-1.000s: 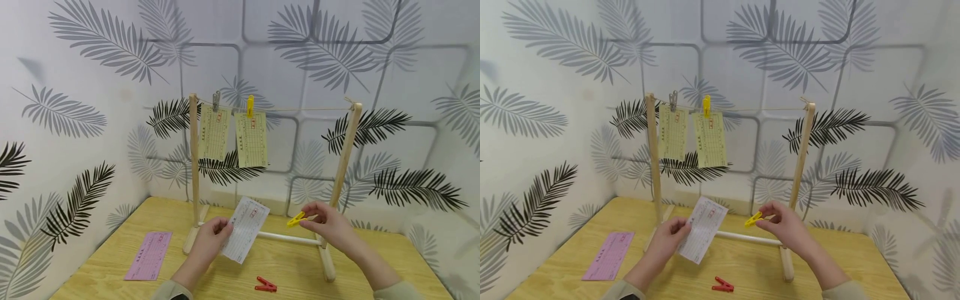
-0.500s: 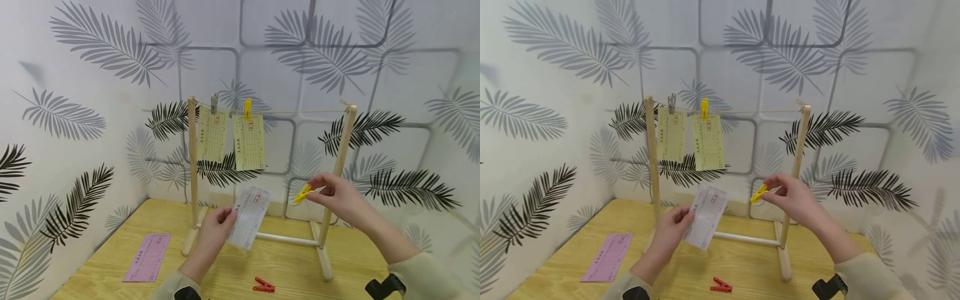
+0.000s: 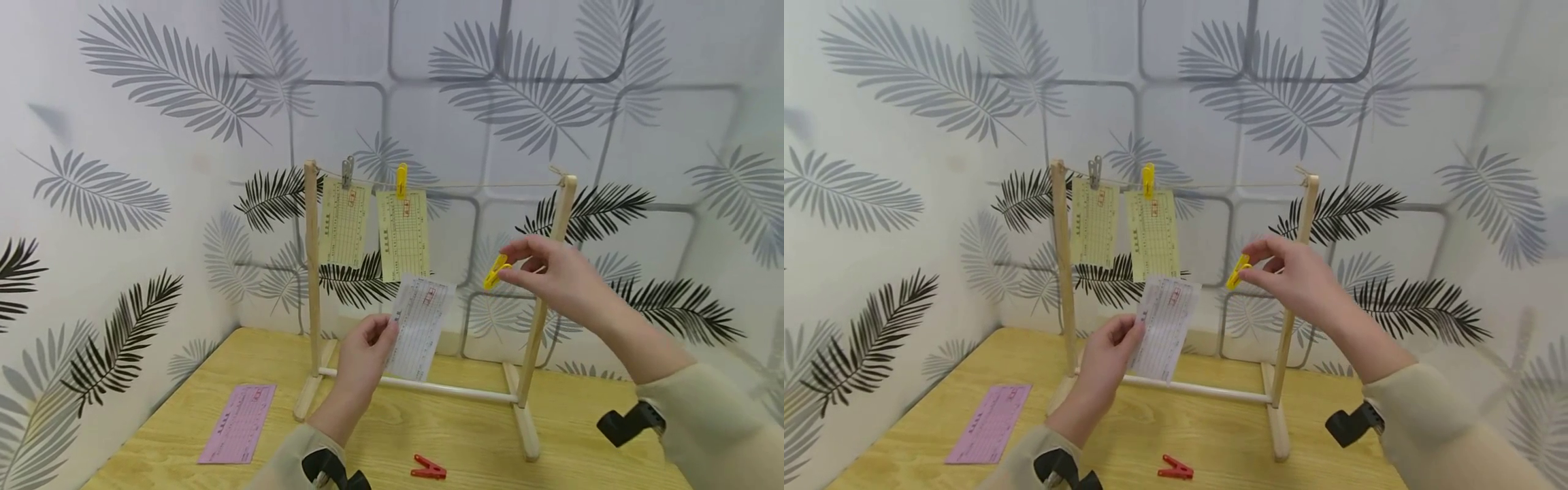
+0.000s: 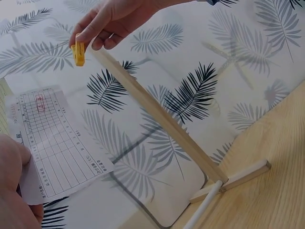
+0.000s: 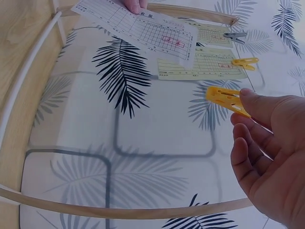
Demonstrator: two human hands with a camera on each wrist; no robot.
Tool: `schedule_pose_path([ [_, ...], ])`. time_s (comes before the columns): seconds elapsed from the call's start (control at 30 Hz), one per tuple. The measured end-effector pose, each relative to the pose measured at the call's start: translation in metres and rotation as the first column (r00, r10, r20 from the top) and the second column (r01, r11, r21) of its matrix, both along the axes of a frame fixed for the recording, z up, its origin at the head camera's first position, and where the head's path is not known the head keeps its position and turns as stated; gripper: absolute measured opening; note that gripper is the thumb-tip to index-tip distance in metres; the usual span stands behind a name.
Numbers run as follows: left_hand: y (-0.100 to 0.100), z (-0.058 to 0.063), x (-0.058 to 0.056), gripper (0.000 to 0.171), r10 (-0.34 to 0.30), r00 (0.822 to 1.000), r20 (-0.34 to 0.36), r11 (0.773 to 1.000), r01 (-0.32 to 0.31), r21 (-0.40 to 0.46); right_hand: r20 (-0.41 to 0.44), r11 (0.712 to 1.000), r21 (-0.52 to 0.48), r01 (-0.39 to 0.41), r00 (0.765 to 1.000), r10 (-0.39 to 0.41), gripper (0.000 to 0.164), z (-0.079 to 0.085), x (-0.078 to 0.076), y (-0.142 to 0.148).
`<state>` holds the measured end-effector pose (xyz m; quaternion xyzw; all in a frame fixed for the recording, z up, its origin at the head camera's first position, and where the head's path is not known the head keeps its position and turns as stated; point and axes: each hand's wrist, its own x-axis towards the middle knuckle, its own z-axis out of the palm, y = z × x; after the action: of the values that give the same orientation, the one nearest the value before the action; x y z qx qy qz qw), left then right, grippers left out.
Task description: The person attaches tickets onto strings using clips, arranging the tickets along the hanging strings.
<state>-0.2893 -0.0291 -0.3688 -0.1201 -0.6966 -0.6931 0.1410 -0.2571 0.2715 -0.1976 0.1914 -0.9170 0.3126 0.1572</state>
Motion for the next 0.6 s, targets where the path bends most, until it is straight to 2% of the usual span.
schedule_pose_path([
  [0.33,0.015,0.017,-0.007,0.016,-0.024,0.999,-0.025,0.996,0.026,0.081,-0.104,0.998,0.019,0.052,0.993,-0.05,0.04,0.035,-0.008,-0.004],
  [0.6,0.022,0.03,-0.01,0.015,-0.039,0.999,-0.031,0.996,0.042,0.083,-0.092,0.997,0.004,0.072,0.993,-0.071,0.043,0.061,-0.015,-0.005],
])
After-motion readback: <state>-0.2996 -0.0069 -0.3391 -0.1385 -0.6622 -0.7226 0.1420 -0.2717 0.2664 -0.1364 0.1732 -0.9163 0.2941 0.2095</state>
